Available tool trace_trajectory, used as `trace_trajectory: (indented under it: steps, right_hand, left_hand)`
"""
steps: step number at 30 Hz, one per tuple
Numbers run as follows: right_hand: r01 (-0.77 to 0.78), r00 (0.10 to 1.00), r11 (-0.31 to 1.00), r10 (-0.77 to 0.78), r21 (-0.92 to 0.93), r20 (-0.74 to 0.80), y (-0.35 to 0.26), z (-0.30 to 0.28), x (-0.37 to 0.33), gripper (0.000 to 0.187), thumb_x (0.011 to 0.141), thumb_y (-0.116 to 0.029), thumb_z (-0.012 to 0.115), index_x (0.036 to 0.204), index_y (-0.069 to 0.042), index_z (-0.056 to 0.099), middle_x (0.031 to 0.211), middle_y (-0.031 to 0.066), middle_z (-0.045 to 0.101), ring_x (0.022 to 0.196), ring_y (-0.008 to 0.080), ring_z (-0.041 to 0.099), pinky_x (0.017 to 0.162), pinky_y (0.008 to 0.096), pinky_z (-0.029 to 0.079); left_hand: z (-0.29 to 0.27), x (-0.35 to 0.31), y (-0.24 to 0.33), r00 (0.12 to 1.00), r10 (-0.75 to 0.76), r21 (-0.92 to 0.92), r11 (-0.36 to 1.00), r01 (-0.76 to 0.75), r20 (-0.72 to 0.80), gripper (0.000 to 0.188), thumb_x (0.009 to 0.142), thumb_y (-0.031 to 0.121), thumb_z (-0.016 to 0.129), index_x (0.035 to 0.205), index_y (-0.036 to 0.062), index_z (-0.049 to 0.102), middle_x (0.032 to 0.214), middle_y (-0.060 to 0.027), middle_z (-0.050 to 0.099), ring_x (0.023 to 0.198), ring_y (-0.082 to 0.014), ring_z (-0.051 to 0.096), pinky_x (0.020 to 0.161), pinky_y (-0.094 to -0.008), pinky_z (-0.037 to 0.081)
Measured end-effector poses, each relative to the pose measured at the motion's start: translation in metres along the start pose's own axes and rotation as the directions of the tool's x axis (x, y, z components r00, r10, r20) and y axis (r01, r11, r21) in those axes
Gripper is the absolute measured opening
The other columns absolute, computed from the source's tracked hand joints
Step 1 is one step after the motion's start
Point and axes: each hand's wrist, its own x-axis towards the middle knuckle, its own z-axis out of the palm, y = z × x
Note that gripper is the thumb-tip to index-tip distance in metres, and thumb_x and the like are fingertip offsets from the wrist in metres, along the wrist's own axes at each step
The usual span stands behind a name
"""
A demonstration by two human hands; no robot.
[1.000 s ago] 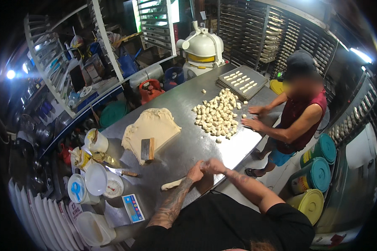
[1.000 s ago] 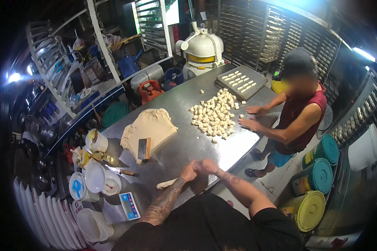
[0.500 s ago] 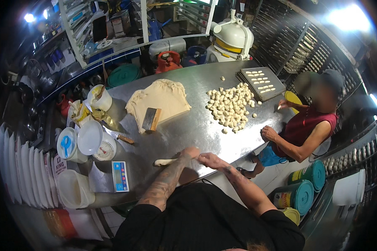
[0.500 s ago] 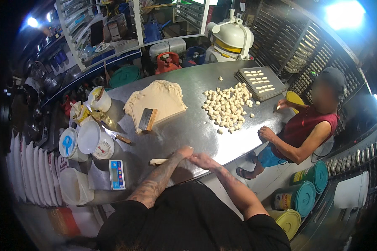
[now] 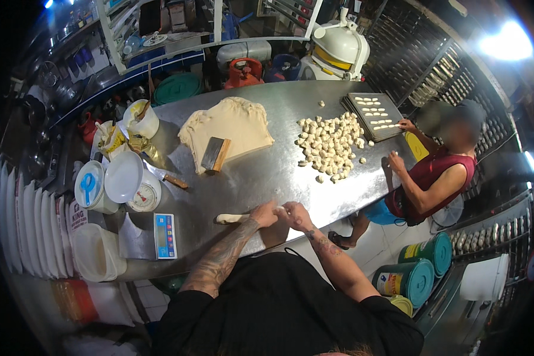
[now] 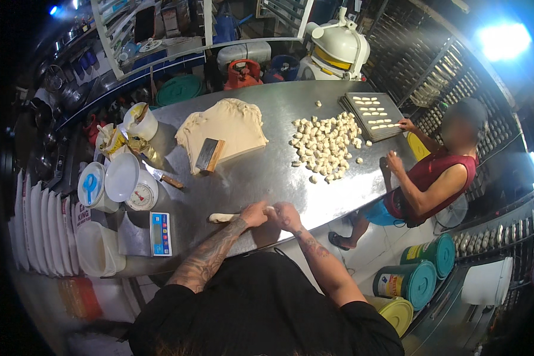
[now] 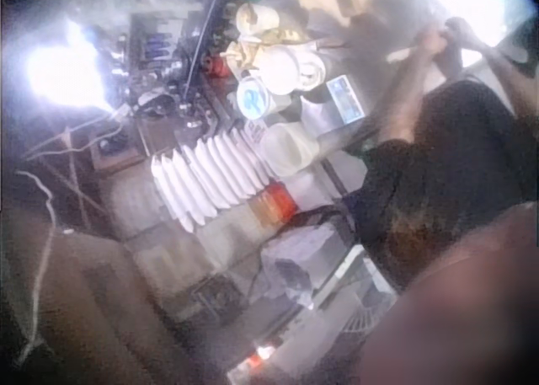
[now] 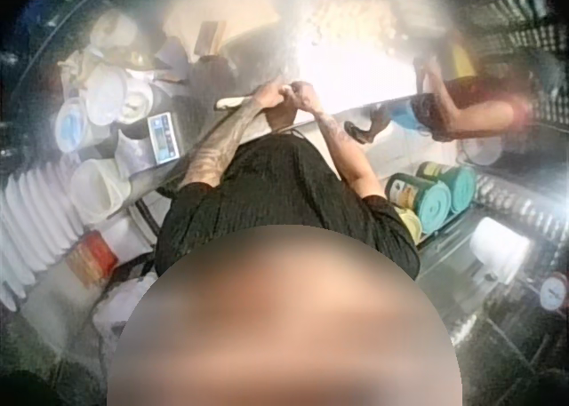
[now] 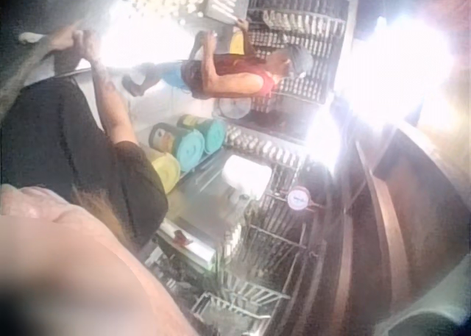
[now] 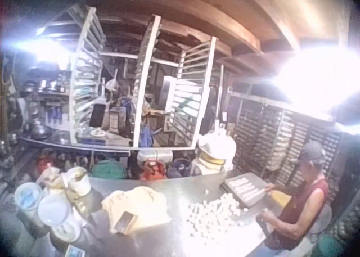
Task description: The person uses a bench scraper to cut strips from a large dough mass, then rolls and tears the strips into small pieces. A coworker shapes the pieces and places them on trays.
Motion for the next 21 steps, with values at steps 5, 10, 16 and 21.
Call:
trace_trajectory:
  steps: [5,10,16,21]
  right_hand:
    - [0.004,0.997,0.976,-0.019,-0.217,-0.068,-0.007,0.010,0.018,0.049,0.104,-0.046,0.052,0.101,0.000,0.069,0.098,0.0271,0.072,0.099,0.0470,0.068,0.083,0.0496,0.055]
    - [-0.052,0.987,0.981,0.022,0.184,0.159,-0.011,-0.010,-0.016,0.045,0.102,-0.043,0.056,0.123,-0.005,0.067,0.099,0.0208,0.070,0.092,0.0392,0.068,0.085,0.0444,0.054]
    - [0.146,0.856,0.989,-0.137,-0.022,-0.498,-0.001,-0.055,0.004,0.032,0.091,-0.030,0.069,0.120,-0.017,0.076,0.124,0.0150,0.063,0.127,0.0343,0.055,0.103,0.0475,0.045]
    - [0.006,0.980,0.991,-0.032,-0.132,-0.196,0.012,-0.027,0.013,0.035,0.094,-0.037,0.069,0.118,-0.012,0.075,0.118,0.0188,0.071,0.111,0.0404,0.067,0.098,0.0457,0.052]
  left_hand:
    - [0.007,0.004,0.010,0.974,-0.172,0.131,0.979,0.154,0.149,0.037,0.090,0.025,0.067,0.122,0.0066,0.070,0.125,-0.0259,0.069,0.121,-0.0436,0.064,0.100,-0.0519,0.051]
    - [0.013,0.030,-0.004,0.993,-0.043,0.098,0.995,0.032,0.112,0.046,0.094,0.038,0.062,0.119,0.0009,0.072,0.121,-0.0278,0.070,0.118,-0.0429,0.066,0.099,-0.0501,0.052]
    - [0.013,0.058,-0.006,0.981,-0.151,-0.146,0.975,0.169,0.125,0.060,0.097,0.049,0.059,0.122,-0.0057,0.065,0.121,-0.0280,0.070,0.116,-0.0355,0.067,0.099,-0.0434,0.051]
    - [0.009,0.009,-0.003,0.999,0.028,-0.110,0.994,-0.025,0.027,0.059,0.086,0.015,0.066,0.144,0.0114,0.055,0.125,-0.0262,0.067,0.123,-0.0435,0.062,0.103,-0.0492,0.049]
